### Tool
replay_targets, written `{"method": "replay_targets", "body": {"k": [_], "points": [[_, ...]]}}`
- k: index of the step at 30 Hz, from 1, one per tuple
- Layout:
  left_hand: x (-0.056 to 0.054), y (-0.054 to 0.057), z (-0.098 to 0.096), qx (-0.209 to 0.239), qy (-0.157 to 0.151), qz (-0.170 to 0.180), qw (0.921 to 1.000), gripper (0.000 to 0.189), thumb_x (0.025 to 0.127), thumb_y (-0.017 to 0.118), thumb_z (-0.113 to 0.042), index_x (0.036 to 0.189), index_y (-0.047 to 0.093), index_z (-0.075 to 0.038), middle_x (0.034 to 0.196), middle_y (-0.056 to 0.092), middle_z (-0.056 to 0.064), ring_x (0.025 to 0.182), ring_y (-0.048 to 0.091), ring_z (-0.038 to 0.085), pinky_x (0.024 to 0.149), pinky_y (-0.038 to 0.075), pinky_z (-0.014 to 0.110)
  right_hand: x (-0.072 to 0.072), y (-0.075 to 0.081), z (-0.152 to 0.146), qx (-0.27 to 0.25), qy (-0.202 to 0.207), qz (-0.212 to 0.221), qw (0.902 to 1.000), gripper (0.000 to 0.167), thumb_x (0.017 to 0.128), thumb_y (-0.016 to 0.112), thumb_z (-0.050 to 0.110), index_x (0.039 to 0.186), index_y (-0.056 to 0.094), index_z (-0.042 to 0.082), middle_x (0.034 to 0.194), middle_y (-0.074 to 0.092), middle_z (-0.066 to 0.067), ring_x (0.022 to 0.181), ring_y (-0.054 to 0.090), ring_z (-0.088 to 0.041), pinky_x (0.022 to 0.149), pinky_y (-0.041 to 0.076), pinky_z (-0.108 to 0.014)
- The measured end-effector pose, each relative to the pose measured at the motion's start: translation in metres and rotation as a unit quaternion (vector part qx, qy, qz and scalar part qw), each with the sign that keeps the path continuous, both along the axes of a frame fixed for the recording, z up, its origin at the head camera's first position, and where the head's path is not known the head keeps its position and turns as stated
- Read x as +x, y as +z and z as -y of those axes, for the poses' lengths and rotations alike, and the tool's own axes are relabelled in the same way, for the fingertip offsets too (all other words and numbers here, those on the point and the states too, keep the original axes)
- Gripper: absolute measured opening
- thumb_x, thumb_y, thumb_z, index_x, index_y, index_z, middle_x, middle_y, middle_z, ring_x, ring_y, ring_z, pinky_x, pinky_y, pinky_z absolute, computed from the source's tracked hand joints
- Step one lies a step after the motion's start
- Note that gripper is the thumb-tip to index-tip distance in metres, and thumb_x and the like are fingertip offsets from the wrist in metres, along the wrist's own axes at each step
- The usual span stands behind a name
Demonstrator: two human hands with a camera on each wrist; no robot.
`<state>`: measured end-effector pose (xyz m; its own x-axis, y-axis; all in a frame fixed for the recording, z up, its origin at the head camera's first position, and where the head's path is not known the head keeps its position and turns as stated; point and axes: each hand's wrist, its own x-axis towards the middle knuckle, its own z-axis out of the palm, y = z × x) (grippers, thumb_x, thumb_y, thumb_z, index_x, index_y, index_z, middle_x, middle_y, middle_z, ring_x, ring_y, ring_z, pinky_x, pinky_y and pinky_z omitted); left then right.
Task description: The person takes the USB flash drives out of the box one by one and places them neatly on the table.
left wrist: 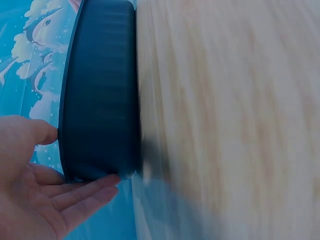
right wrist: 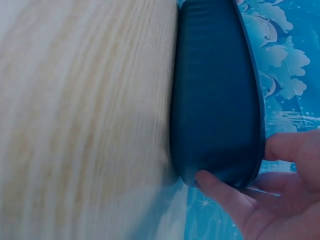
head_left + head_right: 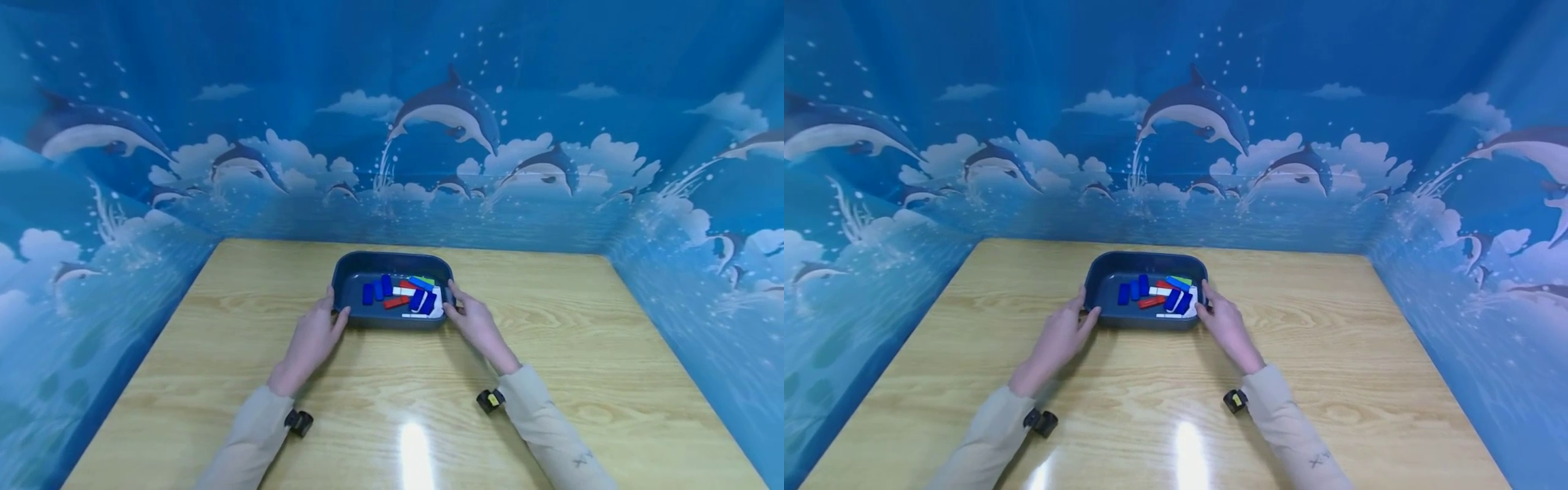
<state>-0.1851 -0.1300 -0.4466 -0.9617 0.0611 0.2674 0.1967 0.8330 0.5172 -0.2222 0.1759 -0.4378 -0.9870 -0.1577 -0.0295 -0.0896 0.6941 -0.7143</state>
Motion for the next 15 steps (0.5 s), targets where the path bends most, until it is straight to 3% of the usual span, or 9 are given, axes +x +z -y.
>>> {"method": "replay_targets", "body": {"k": [4,8,15], "points": [[0.002,0.000,-0.003,-0.009,0.003,0.003,0.9999,0.065,0.103,0.060,-0.028,0.148,0.037,0.013,0.133,0.058,0.032,0.109,0.066,0.042,0.092,0.054,0.053,0.003,-0.001,-0.003,0.000,-0.004,-0.003,1.0000,0.059,0.106,0.053,0.021,0.159,0.028,0.010,0.158,0.033,-0.023,0.130,0.053,-0.043,0.105,0.047,-0.052],[0.003,-0.001,-0.005,-0.003,0.000,0.001,1.0000,0.065,0.103,0.061,-0.028,0.148,0.037,0.013,0.135,0.057,0.032,0.115,0.064,0.043,0.095,0.053,0.052,0.005,-0.002,-0.007,0.003,-0.007,-0.004,1.0000,0.059,0.106,0.053,0.022,0.159,0.030,0.010,0.156,0.036,-0.024,0.124,0.058,-0.041,0.096,0.052,-0.051],[0.009,-0.001,-0.011,-0.014,-0.006,-0.001,0.9999,0.065,0.103,0.061,-0.029,0.148,0.038,0.012,0.134,0.059,0.031,0.111,0.066,0.041,0.094,0.055,0.049,0.010,-0.002,-0.016,-0.007,-0.013,0.002,0.9999,0.059,0.106,0.054,0.022,0.158,0.030,0.010,0.155,0.037,-0.025,0.123,0.060,-0.041,0.099,0.050,-0.052]]}}
